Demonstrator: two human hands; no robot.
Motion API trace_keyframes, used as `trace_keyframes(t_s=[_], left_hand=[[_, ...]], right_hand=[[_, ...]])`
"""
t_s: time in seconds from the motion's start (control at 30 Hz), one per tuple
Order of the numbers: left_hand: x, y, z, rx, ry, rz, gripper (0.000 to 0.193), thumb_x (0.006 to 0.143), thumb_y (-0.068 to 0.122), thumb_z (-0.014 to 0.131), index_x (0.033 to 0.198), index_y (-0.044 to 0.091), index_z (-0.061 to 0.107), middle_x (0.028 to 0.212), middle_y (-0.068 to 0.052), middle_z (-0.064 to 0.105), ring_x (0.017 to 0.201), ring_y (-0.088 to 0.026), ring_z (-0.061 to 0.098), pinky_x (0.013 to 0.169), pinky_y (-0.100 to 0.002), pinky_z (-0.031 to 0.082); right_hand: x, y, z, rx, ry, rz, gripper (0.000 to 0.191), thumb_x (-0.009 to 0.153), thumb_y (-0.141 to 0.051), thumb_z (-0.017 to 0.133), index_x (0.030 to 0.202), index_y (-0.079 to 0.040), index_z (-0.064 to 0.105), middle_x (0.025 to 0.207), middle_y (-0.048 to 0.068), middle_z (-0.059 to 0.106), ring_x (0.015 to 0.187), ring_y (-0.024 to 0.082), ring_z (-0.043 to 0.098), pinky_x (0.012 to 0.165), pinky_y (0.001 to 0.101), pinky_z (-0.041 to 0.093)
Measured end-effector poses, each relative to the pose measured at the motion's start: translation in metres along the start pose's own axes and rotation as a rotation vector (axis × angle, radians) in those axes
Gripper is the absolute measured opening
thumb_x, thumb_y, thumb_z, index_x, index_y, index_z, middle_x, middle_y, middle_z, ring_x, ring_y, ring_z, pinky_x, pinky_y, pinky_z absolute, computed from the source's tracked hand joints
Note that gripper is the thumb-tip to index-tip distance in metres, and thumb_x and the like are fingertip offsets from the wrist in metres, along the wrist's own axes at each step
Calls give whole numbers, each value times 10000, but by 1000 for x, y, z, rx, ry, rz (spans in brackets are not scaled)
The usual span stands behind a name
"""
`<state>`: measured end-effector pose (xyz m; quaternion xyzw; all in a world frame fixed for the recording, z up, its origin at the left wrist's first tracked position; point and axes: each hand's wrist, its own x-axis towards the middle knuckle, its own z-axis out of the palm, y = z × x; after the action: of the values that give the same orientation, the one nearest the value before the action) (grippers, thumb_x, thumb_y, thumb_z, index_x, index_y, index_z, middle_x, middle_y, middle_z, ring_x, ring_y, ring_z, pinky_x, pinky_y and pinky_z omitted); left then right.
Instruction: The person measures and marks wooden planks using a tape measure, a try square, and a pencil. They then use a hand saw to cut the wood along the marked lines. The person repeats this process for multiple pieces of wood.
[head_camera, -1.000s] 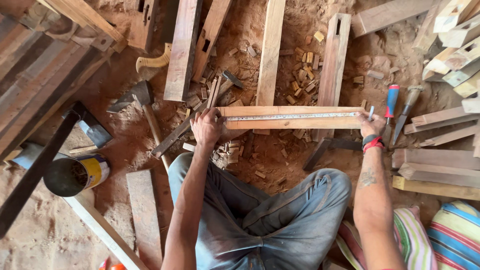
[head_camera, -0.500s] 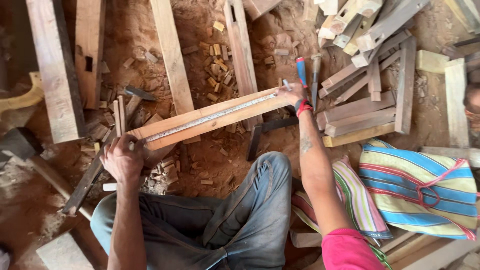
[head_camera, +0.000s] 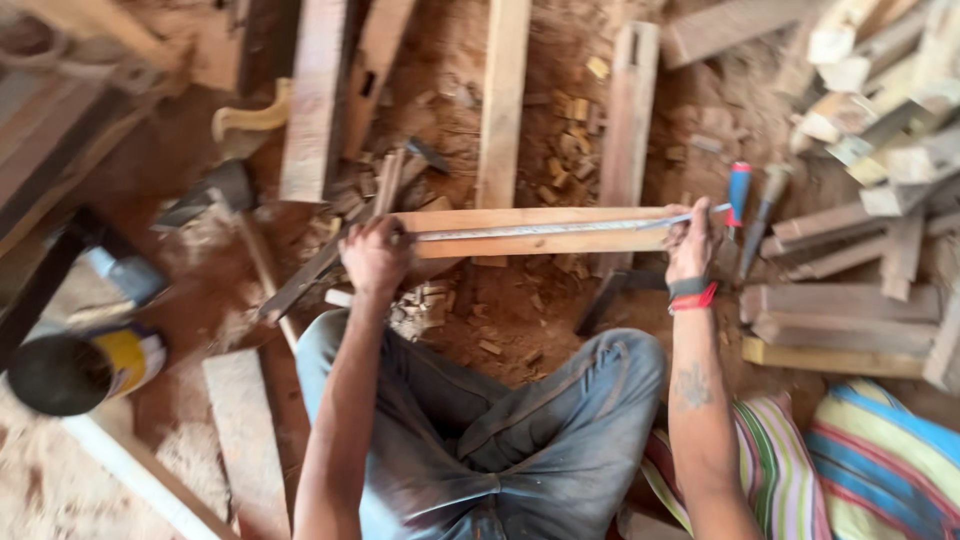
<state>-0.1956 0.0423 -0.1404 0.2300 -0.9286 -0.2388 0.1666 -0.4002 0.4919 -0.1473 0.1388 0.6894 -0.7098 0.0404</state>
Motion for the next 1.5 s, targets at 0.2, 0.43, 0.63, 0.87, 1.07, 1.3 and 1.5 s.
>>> trace_keyframes(t_s=[0.2, 0.43, 0.63, 0.87, 1.07, 1.3, 1.5], left_hand=[[2, 0, -2, -44, -76, -74, 219, 774, 314, 852, 863, 171, 713, 941, 30, 732, 927, -276, 642, 819, -489, 435], [2, 0, -6, -40, -108, -91, 213, 798, 316, 848, 890, 172, 721, 952, 25, 727, 949, -274, 630, 820, -482, 429], [6, -2, -7, -53, -149, -117, 209, 808, 317, 842, 906, 169, 732, 946, 14, 738, 926, -263, 627, 823, -478, 424], [9, -2, -9, -44, -181, -132, 206, 830, 327, 836, 916, 163, 747, 953, -2, 757, 923, -241, 622, 828, -471, 419], [10, -1, -11, -36, -201, -147, 215, 827, 334, 839, 930, 166, 754, 961, 0, 761, 934, -238, 629, 837, -469, 421], [11, 0, -13, -23, -183, -127, 227, 812, 340, 841, 941, 173, 758, 979, 3, 761, 943, -238, 633, 839, -485, 430], [11, 1, -14, -22, -189, -131, 263, 802, 347, 846, 959, 161, 748, 969, 1, 753, 933, -236, 632, 834, -477, 434]], right_hand=[[-71, 41, 116, -42, -450, -109, 211, 913, -186, 817, 1029, -36, 726, 876, 102, 743, 701, 147, 697, 624, 246, 588], [-115, 88, 223, -91, -782, -136, 189, 974, -159, 677, 1103, -22, 697, 992, 129, 790, 842, 161, 791, 716, 285, 663], [-122, 94, 238, -471, -787, -266, 207, 900, -170, 754, 1067, -47, 764, 952, 90, 792, 775, 144, 733, 683, 283, 597], [-130, 91, 249, -586, -789, -317, 247, 912, -250, 777, 1076, -65, 776, 993, 71, 798, 842, 136, 744, 747, 297, 610], [-130, 90, 253, -680, -779, -431, 240, 915, -270, 768, 1092, -110, 794, 1011, 52, 801, 826, 149, 757, 739, 307, 620], [-131, 91, 255, -723, -770, -458, 226, 919, -277, 774, 1086, -127, 795, 1015, 62, 801, 797, 144, 748, 699, 315, 628], [-133, 90, 256, -687, -752, -500, 212, 923, -251, 775, 1089, -119, 788, 1014, 67, 801, 805, 139, 754, 694, 303, 632]])
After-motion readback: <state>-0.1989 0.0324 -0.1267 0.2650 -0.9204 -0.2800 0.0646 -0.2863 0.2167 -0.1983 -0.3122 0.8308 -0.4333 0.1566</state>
